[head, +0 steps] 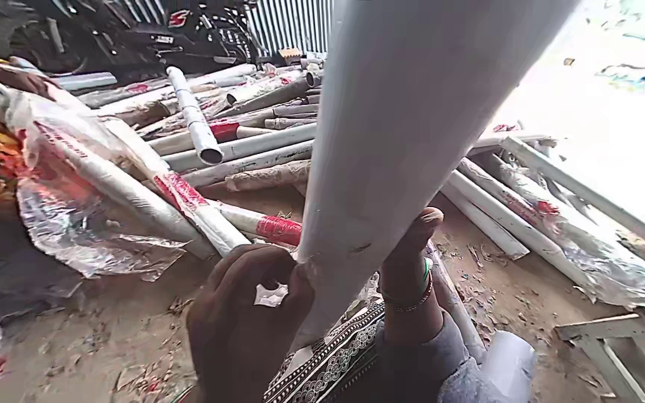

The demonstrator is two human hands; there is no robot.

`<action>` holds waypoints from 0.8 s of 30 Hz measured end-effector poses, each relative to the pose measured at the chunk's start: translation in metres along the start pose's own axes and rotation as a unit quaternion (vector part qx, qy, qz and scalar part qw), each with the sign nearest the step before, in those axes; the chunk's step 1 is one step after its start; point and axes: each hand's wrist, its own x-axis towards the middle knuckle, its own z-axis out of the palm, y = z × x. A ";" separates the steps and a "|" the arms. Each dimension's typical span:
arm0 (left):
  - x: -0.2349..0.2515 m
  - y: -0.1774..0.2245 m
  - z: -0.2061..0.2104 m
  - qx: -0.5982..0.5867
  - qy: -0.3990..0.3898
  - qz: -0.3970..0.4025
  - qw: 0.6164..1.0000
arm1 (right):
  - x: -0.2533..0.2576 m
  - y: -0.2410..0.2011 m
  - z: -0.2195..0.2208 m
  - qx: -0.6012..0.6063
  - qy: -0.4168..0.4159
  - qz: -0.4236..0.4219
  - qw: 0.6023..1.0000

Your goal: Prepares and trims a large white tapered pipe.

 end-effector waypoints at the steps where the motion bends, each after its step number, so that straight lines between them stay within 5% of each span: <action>1: -0.001 -0.005 -0.004 -0.014 -0.012 -0.015 1.000 | 0.002 -0.001 0.000 0.009 0.002 0.024 1.000; 4: -0.004 -0.017 -0.009 -0.087 -0.042 -0.039 0.995 | 0.005 -0.011 0.002 0.037 0.015 0.097 0.995; 8: -0.010 -0.030 -0.001 -0.175 -0.052 -0.013 0.983 | 0.006 -0.001 0.001 0.091 -0.016 0.006 0.996; 15: -0.013 -0.018 -0.001 -0.115 -0.076 -0.028 0.990 | 0.001 -0.003 -0.001 0.018 -0.001 0.047 0.999; 19: -0.010 -0.013 0.003 -0.111 -0.037 -0.035 0.993 | -0.005 0.005 -0.001 0.029 -0.014 -0.031 0.999; 24: -0.010 -0.012 0.002 -0.124 -0.011 -0.052 0.991 | -0.018 0.000 0.021 0.043 0.120 -0.002 0.992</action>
